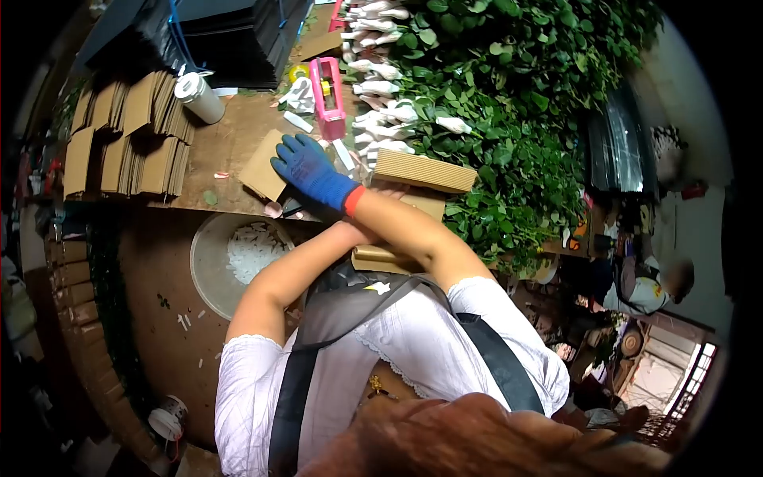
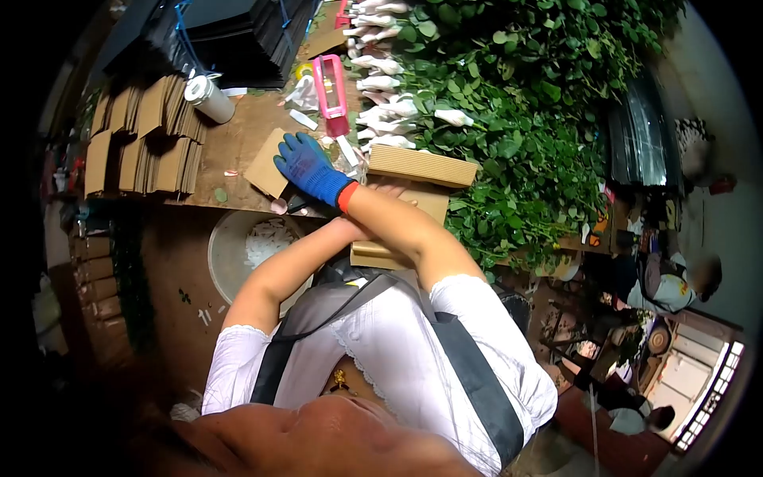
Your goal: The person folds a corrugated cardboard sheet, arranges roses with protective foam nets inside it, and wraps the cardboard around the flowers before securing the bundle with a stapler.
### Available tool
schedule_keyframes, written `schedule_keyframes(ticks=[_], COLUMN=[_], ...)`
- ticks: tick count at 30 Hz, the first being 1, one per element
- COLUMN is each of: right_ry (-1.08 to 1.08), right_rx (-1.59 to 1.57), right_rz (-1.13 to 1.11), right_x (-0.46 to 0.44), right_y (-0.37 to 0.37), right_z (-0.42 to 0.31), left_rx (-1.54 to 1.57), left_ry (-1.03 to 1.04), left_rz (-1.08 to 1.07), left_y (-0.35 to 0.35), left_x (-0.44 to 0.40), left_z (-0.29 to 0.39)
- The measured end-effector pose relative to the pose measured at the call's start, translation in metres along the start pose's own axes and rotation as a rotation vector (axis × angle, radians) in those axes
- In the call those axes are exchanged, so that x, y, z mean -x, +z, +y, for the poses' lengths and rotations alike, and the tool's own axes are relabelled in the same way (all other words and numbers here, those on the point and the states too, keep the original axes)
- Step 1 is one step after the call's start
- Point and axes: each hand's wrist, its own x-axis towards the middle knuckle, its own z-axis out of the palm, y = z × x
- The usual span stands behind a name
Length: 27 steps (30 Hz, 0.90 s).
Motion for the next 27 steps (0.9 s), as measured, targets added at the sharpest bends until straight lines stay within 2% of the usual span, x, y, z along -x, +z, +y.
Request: schedule_keyframes(ticks=[1, 2, 4, 6, 7, 8, 10, 11, 13, 14, 16, 18, 20, 21, 24, 26, 27], right_ry=[-0.021, 0.023, 0.118, 0.244, 0.358, 0.475, 0.734, 0.839, 1.046, 1.065, 1.101, 1.003, 0.942, 0.859, 0.832, 0.749, 0.718], right_rx=[0.024, -0.102, -0.347, -0.576, -0.713, -0.844, -0.975, -1.009, -1.079, -1.082, -1.091, -0.906, -0.785, -0.684, -0.626, -0.502, -0.479], right_rz=[0.092, 0.096, 0.096, 0.094, -0.040, -0.175, -0.225, -0.350, -0.592, -0.612, -0.654, -0.702, -0.721, -0.712, -0.720, -0.621, -0.607], right_x=[0.006, 0.013, 0.047, 0.097, 0.125, 0.153, 0.204, 0.215, 0.230, 0.232, 0.227, 0.227, 0.224, 0.226, 0.226, 0.236, 0.237], right_y=[-0.001, -0.019, -0.079, -0.118, -0.128, -0.131, -0.129, -0.131, -0.135, -0.135, -0.131, -0.123, -0.120, -0.115, -0.115, -0.109, -0.115], right_z=[0.004, 0.008, 0.013, 0.017, 0.022, 0.026, 0.026, 0.031, 0.040, 0.043, 0.045, 0.042, 0.043, 0.042, 0.042, 0.036, 0.035], left_rx=[-0.017, -0.032, 0.126, 0.089, 0.183, 0.133, 0.036, -0.024, -0.014, -0.009, -0.139, -0.103, -0.056, -0.022, 0.072, 0.028, 0.013], left_ry=[0.045, 0.087, 0.027, 0.063, 0.063, 0.042, 0.006, -0.059, 0.047, 0.099, 0.065, 0.152, 0.122, 0.133, 0.186, 0.055, 0.031], left_rz=[0.085, 0.170, 0.131, 0.147, 0.116, 0.104, 0.081, -0.034, 0.042, 0.079, -0.177, 0.136, 0.391, 0.375, 0.226, 0.026, 0.041], left_y=[0.002, 0.004, 0.003, -0.001, 0.016, 0.009, -0.024, -0.054, -0.014, -0.002, -0.041, -0.050, -0.074, -0.085, -0.088, -0.073, -0.074], left_x=[0.001, 0.001, 0.002, 0.001, 0.007, 0.011, 0.008, 0.000, 0.007, 0.012, 0.019, 0.034, 0.038, 0.036, 0.016, 0.017, 0.014], left_z=[-0.001, -0.001, 0.003, 0.006, -0.005, -0.006, 0.007, 0.025, -0.001, -0.015, -0.010, -0.026, -0.013, -0.004, 0.022, 0.023, 0.027])
